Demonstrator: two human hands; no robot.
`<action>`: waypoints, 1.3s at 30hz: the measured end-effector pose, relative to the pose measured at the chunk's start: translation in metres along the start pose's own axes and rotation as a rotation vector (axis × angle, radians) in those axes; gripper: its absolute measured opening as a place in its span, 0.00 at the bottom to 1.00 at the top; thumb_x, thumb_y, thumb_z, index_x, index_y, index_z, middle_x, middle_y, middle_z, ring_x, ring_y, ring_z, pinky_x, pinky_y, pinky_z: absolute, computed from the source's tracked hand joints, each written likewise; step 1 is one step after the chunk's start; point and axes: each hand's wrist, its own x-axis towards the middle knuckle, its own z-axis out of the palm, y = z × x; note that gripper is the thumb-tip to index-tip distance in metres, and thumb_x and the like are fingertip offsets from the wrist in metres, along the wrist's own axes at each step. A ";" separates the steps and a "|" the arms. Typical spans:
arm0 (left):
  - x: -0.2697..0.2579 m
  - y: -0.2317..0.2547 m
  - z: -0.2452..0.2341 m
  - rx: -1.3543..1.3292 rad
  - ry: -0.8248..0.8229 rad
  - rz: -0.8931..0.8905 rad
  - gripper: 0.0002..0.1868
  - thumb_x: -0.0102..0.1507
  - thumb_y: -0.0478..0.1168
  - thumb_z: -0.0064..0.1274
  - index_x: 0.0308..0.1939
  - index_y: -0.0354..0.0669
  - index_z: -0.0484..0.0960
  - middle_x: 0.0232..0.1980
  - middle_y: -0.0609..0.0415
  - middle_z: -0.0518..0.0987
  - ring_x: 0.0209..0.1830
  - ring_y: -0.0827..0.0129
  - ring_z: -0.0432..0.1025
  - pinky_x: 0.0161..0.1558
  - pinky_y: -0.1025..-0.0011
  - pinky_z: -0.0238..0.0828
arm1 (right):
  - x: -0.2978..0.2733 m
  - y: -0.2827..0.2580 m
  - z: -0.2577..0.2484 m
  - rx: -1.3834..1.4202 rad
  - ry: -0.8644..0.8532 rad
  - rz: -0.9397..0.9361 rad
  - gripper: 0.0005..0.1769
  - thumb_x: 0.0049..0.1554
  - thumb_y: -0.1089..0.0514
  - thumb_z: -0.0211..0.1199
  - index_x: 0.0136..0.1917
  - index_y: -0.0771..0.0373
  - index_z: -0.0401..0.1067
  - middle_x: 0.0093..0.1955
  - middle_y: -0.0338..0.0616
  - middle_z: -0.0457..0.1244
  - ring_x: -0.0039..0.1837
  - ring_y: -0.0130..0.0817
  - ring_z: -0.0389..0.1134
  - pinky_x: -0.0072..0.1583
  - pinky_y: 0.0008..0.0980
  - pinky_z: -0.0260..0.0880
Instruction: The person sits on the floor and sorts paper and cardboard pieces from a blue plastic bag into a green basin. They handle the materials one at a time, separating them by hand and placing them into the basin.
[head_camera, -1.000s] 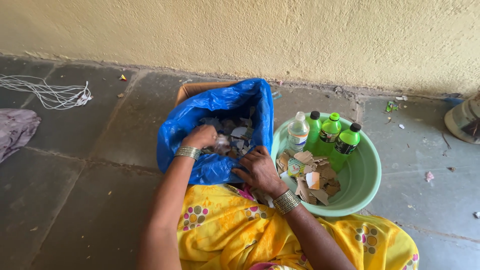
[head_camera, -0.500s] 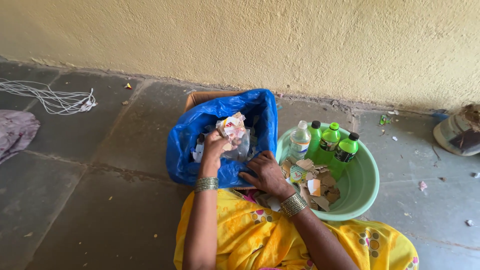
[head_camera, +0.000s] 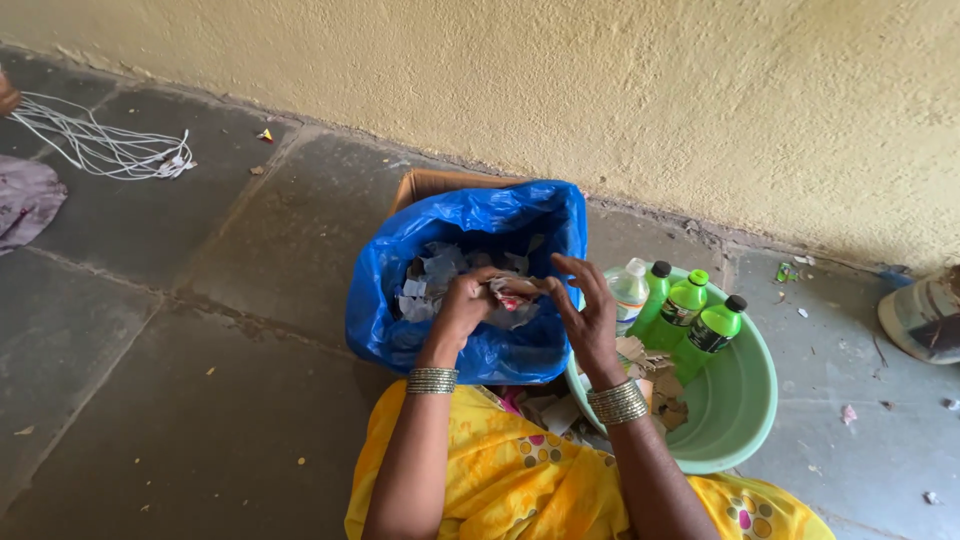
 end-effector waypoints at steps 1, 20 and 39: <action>-0.001 0.003 0.001 0.059 0.002 -0.001 0.17 0.58 0.23 0.58 0.50 0.37 0.85 0.46 0.57 0.85 0.45 0.78 0.76 0.48 0.77 0.74 | 0.002 -0.001 0.000 -0.037 -0.030 0.010 0.14 0.61 0.60 0.65 0.59 0.65 0.75 0.56 0.48 0.69 0.57 0.36 0.69 0.57 0.34 0.69; 0.000 -0.019 -0.008 -0.122 0.074 -0.159 0.13 0.63 0.24 0.52 0.51 0.32 0.83 0.42 0.55 0.84 0.37 0.78 0.76 0.40 0.77 0.74 | -0.046 0.058 -0.017 0.670 0.224 0.474 0.09 0.63 0.65 0.61 0.56 0.71 0.75 0.50 0.47 0.71 0.52 0.33 0.75 0.58 0.35 0.78; -0.009 0.011 -0.009 -0.061 0.075 -0.136 0.12 0.62 0.28 0.58 0.50 0.34 0.83 0.40 0.53 0.84 0.34 0.73 0.78 0.39 0.74 0.78 | -0.045 0.052 -0.059 0.455 0.439 0.317 0.05 0.65 0.62 0.58 0.51 0.61 0.75 0.52 0.43 0.70 0.56 0.31 0.72 0.62 0.34 0.74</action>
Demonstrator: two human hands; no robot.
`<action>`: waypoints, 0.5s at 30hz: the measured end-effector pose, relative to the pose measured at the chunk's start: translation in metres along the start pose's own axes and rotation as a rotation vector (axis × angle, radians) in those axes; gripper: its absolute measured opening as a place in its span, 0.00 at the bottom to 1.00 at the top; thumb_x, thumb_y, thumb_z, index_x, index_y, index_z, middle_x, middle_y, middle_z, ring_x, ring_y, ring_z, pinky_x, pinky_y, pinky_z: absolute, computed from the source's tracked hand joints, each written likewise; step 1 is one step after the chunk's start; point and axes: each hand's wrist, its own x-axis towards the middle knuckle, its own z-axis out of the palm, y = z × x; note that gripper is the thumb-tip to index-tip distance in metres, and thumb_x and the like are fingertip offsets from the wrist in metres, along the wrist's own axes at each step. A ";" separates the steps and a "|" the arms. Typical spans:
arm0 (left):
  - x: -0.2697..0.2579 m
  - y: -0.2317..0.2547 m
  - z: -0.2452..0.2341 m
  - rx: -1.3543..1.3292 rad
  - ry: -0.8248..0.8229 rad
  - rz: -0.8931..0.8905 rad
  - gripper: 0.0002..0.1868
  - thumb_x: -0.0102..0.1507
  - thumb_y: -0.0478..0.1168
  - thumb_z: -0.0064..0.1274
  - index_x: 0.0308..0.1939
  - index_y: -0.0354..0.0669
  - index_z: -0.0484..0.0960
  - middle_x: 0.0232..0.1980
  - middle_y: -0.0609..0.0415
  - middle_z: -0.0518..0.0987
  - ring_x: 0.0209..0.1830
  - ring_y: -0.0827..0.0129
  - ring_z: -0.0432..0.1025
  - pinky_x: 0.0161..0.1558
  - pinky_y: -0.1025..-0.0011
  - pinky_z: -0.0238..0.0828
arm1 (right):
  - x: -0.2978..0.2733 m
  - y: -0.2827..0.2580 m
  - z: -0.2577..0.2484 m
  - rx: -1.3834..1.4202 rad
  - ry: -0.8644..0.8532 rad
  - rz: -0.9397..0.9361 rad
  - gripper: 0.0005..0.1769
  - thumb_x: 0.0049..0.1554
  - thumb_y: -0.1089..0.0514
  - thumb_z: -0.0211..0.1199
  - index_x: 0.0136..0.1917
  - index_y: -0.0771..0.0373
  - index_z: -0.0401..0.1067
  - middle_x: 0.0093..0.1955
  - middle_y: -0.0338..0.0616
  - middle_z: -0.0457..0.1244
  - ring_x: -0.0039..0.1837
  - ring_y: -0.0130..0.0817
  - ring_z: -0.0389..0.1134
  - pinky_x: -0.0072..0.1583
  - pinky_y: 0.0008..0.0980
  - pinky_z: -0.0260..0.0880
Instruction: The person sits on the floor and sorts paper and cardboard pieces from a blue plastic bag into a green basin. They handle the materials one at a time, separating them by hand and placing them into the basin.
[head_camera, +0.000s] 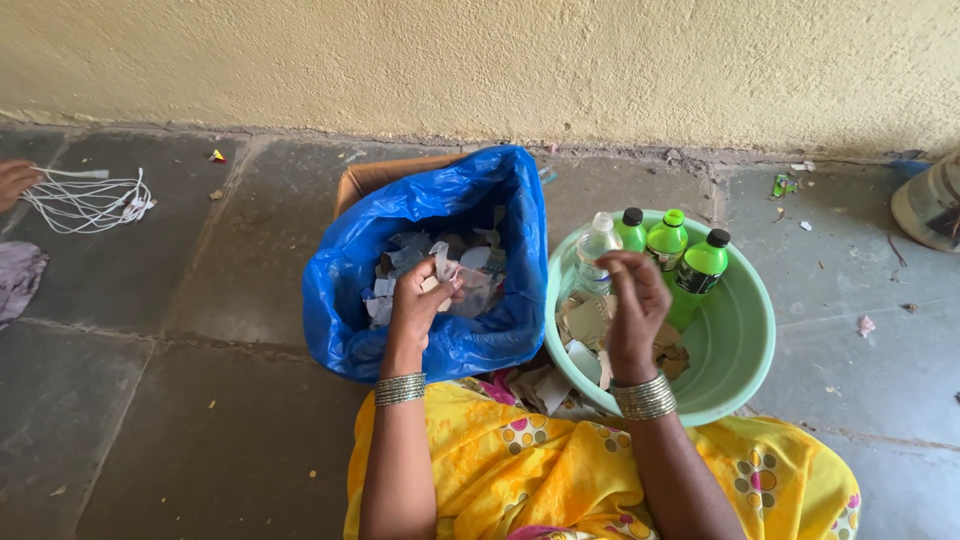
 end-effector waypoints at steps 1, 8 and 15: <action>0.000 0.001 0.001 -0.023 -0.001 -0.003 0.13 0.61 0.27 0.59 0.51 0.35 0.83 0.40 0.54 0.84 0.33 0.73 0.78 0.38 0.74 0.78 | -0.004 0.000 0.006 -0.038 -0.054 0.020 0.05 0.64 0.62 0.59 0.51 0.61 0.75 0.53 0.42 0.70 0.56 0.31 0.71 0.61 0.34 0.74; -0.006 0.015 0.008 0.022 -0.005 0.006 0.19 0.59 0.27 0.62 0.54 0.36 0.80 0.41 0.53 0.84 0.38 0.75 0.79 0.40 0.74 0.78 | -0.029 -0.016 0.051 -0.375 -0.414 -0.135 0.07 0.59 0.63 0.66 0.52 0.60 0.76 0.55 0.42 0.71 0.60 0.35 0.71 0.62 0.37 0.72; -0.008 0.024 0.012 0.162 0.026 0.041 0.19 0.69 0.47 0.52 0.60 0.43 0.80 0.51 0.52 0.82 0.53 0.71 0.75 0.53 0.71 0.71 | -0.033 -0.033 0.093 -0.524 -0.637 -0.401 0.19 0.52 0.58 0.72 0.57 0.63 0.76 0.59 0.48 0.69 0.61 0.46 0.69 0.62 0.41 0.69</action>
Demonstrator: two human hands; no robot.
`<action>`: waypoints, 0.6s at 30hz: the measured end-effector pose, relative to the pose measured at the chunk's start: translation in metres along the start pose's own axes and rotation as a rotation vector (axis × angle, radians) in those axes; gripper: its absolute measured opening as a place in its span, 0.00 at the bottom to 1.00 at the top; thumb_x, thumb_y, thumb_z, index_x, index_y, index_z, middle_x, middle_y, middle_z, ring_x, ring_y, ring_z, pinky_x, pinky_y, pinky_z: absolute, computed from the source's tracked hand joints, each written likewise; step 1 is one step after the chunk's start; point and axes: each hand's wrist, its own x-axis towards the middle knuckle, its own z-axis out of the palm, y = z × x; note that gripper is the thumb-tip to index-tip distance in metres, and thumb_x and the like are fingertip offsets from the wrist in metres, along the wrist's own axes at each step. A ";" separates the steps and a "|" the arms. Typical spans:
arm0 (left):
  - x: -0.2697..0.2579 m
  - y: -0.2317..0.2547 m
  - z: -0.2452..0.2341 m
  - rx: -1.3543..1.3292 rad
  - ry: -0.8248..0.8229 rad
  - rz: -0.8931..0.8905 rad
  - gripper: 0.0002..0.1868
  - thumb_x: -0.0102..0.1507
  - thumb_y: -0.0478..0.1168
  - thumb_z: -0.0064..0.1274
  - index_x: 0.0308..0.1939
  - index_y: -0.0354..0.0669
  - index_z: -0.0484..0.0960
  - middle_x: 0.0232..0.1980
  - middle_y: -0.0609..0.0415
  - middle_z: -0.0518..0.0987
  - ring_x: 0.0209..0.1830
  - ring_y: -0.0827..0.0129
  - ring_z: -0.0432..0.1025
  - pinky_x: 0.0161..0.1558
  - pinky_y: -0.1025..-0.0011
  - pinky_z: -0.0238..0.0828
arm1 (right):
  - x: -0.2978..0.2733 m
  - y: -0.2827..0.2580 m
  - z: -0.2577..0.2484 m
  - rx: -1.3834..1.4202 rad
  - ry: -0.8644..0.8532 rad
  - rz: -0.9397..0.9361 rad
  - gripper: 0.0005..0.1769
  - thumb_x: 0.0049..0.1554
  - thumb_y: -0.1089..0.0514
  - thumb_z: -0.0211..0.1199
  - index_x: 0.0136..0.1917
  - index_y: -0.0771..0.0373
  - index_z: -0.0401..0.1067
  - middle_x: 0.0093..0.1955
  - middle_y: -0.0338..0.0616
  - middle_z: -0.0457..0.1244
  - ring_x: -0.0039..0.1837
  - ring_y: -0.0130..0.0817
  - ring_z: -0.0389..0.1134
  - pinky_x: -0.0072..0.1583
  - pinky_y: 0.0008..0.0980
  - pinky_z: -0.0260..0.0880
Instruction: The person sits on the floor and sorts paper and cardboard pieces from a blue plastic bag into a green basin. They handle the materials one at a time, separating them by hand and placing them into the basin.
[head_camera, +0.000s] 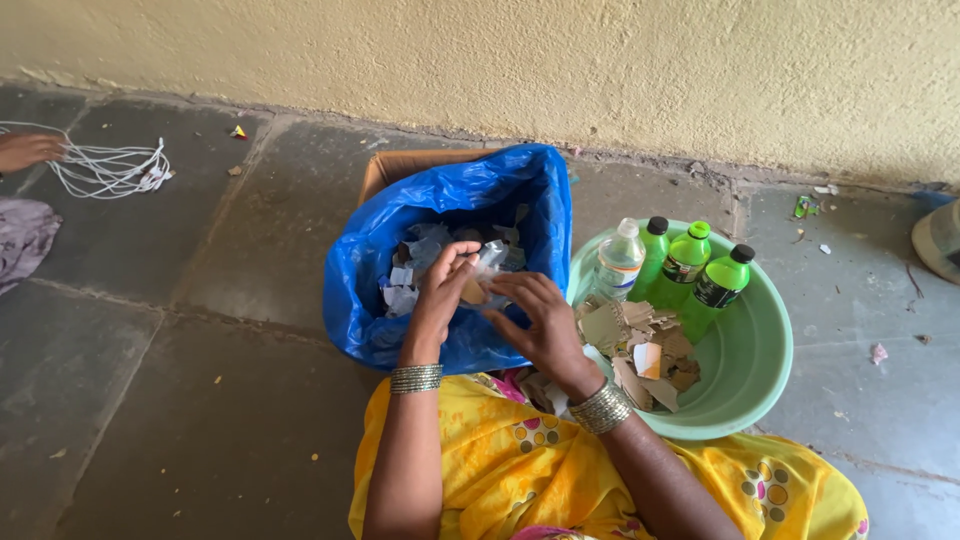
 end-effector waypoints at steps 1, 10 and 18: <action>-0.001 0.002 0.001 -0.002 -0.005 0.011 0.21 0.69 0.51 0.50 0.60 0.44 0.79 0.54 0.52 0.82 0.56 0.69 0.74 0.55 0.70 0.70 | 0.002 -0.001 0.005 -0.043 -0.013 -0.010 0.21 0.50 0.58 0.73 0.56 0.64 0.76 0.58 0.49 0.69 0.61 0.48 0.69 0.61 0.42 0.68; -0.011 0.024 0.001 -0.107 -0.119 -0.145 0.42 0.63 0.73 0.30 0.69 0.52 0.71 0.61 0.47 0.79 0.62 0.60 0.75 0.63 0.60 0.70 | 0.000 0.021 0.021 -0.064 0.088 0.180 0.15 0.57 0.66 0.66 0.58 0.61 0.77 0.53 0.46 0.71 0.54 0.42 0.74 0.57 0.38 0.74; -0.006 0.016 0.002 0.015 0.110 -0.028 0.40 0.66 0.71 0.37 0.66 0.44 0.75 0.67 0.49 0.76 0.72 0.61 0.66 0.70 0.60 0.57 | -0.024 0.058 -0.046 -0.279 0.371 0.207 0.19 0.55 0.77 0.55 0.49 0.57 0.77 0.55 0.40 0.72 0.59 0.34 0.72 0.63 0.36 0.70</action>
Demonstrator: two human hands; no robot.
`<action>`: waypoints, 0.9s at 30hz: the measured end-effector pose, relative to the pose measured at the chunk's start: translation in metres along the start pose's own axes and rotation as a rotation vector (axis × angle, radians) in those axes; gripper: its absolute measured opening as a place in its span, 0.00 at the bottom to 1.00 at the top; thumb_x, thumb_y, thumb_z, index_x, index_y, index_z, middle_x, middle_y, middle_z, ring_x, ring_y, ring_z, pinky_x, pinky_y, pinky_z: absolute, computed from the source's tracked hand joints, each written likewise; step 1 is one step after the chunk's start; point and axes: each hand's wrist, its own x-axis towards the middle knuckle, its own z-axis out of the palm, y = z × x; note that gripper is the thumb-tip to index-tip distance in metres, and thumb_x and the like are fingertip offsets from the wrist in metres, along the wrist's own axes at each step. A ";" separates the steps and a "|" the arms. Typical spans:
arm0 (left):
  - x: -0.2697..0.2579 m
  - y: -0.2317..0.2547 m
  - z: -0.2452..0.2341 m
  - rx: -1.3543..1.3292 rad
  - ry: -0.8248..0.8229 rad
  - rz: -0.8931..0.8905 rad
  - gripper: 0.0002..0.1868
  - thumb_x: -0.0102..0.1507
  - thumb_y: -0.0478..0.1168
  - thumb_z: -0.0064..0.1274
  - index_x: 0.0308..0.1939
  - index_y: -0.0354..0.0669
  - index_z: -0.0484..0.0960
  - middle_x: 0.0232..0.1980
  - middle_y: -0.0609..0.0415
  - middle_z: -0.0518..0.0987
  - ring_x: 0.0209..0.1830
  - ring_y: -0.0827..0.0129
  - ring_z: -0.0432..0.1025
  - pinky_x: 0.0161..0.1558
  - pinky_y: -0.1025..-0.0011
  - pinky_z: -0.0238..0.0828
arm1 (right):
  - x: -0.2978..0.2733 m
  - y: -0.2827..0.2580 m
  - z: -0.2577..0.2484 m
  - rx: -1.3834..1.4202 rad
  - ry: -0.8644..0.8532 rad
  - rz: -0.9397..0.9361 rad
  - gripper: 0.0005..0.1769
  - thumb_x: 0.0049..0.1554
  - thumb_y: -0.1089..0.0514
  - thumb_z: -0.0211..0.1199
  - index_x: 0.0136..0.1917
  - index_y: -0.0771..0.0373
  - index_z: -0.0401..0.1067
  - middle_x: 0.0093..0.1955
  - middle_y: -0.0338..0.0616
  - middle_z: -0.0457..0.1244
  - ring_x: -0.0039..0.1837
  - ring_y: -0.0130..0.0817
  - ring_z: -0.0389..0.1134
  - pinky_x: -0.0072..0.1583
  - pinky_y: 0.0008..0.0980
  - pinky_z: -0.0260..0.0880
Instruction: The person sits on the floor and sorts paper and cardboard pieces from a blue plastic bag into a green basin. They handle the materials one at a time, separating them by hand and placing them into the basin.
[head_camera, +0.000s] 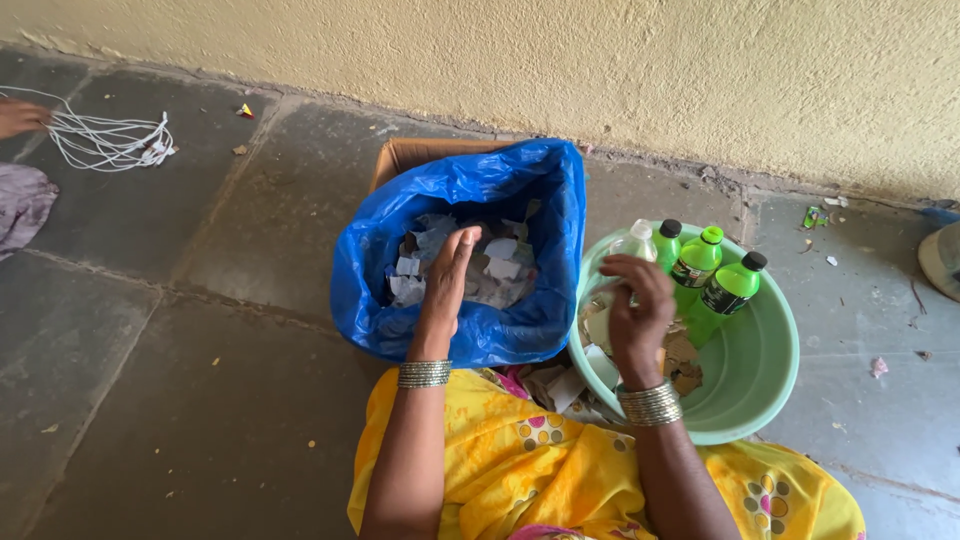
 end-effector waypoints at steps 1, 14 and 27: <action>0.000 -0.002 0.000 0.003 0.019 0.007 0.38 0.66 0.69 0.38 0.66 0.44 0.75 0.68 0.49 0.75 0.72 0.61 0.66 0.70 0.61 0.58 | 0.000 0.004 -0.004 -0.108 0.055 -0.047 0.22 0.53 0.80 0.53 0.45 0.56 0.78 0.55 0.39 0.73 0.60 0.34 0.71 0.65 0.38 0.67; 0.019 -0.039 0.001 0.583 -0.269 0.256 0.27 0.61 0.38 0.59 0.64 0.44 0.73 0.68 0.45 0.74 0.67 0.53 0.69 0.59 0.59 0.70 | -0.034 -0.027 0.027 0.132 -0.319 -0.393 0.10 0.44 0.69 0.57 0.41 0.63 0.72 0.45 0.46 0.66 0.54 0.43 0.68 0.71 0.54 0.57; 0.088 -0.081 0.035 1.393 -0.937 -0.183 0.26 0.68 0.54 0.49 0.70 0.63 0.71 0.73 0.53 0.69 0.70 0.51 0.66 0.68 0.57 0.62 | -0.041 -0.018 0.034 0.179 -0.337 -0.325 0.08 0.44 0.69 0.57 0.39 0.63 0.70 0.41 0.45 0.64 0.51 0.42 0.67 0.74 0.54 0.54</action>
